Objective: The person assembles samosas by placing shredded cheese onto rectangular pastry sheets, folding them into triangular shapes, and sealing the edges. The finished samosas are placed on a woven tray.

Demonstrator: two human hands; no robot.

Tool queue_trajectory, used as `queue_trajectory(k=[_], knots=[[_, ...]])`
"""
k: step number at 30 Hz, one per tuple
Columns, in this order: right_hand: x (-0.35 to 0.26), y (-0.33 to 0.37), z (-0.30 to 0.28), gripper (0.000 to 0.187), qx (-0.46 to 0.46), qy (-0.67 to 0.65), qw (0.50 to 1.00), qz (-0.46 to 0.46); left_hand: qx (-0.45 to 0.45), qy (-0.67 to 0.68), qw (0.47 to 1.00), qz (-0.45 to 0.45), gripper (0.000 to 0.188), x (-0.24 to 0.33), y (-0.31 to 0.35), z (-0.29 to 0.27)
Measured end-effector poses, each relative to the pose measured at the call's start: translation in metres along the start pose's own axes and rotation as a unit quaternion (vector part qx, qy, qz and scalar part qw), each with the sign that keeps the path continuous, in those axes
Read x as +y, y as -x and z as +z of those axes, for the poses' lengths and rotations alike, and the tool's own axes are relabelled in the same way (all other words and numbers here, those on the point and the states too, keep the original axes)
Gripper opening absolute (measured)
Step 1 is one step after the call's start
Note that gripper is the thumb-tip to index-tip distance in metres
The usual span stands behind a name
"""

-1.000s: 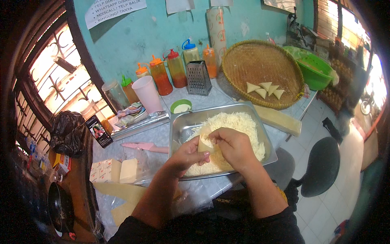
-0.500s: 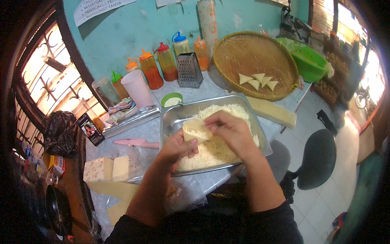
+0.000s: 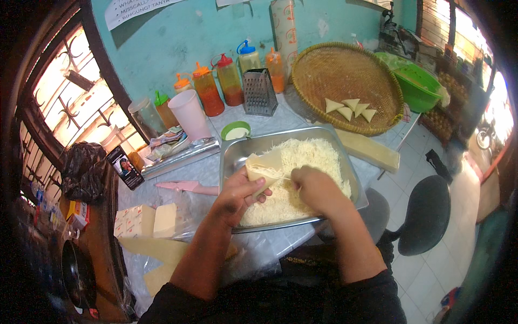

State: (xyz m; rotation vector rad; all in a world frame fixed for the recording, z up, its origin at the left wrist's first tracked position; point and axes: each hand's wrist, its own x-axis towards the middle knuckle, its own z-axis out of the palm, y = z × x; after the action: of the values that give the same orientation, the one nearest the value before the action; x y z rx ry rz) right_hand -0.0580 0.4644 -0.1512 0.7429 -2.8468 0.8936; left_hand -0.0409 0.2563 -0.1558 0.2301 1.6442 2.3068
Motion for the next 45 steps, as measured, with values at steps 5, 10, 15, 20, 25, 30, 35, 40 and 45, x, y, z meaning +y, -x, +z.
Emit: queue_trajectory(k=[5, 10, 15, 20, 25, 30, 35, 40, 45], knots=[[0.016, -0.003, -0.019, 0.014, 0.183, -0.068, 0.98, 0.049, -0.072, -0.022, 0.997, -0.007, 0.055, 0.002, 0.003, 0.005], [0.017, -0.007, -0.027, 0.017, 0.196, -0.293, 0.934, 0.063, -0.089, -0.015, 0.995, -0.042, 0.058, 0.0, 0.002, 0.002], [-0.015, -0.005, -0.02, 0.018, 0.16, -0.503, 0.849, -0.017, -0.122, -0.032, 0.992, -0.017, 0.057, -0.007, -0.003, -0.003], [-0.037, -0.004, -0.008, 0.022, 0.116, -0.317, 0.94, -0.047, -0.109, -0.036, 0.992, -0.046, 0.056, -0.004, 0.0, -0.001], [-0.038, -0.003, -0.012, 0.019, 0.134, -0.344, 0.929, -0.009, -0.101, -0.003, 0.995, -0.005, 0.05, -0.003, 0.003, 0.005], [-0.053, 0.003, 0.001, 0.018, 0.084, -0.325, 0.942, -0.027, -0.103, -0.031, 0.994, -0.017, 0.043, -0.006, 0.0, 0.002], [-0.052, 0.001, -0.002, 0.018, 0.125, -0.328, 0.936, -0.034, -0.102, -0.042, 0.994, -0.025, 0.042, -0.006, 0.001, 0.002], [-0.051, 0.002, -0.006, 0.021, 0.088, -0.399, 0.912, -0.012, -0.109, -0.034, 0.993, -0.022, 0.036, -0.004, 0.003, 0.002], [-0.051, 0.001, -0.003, 0.024, 0.043, -0.428, 0.903, 0.003, -0.105, -0.052, 0.993, -0.034, 0.034, -0.005, 0.002, -0.001]])
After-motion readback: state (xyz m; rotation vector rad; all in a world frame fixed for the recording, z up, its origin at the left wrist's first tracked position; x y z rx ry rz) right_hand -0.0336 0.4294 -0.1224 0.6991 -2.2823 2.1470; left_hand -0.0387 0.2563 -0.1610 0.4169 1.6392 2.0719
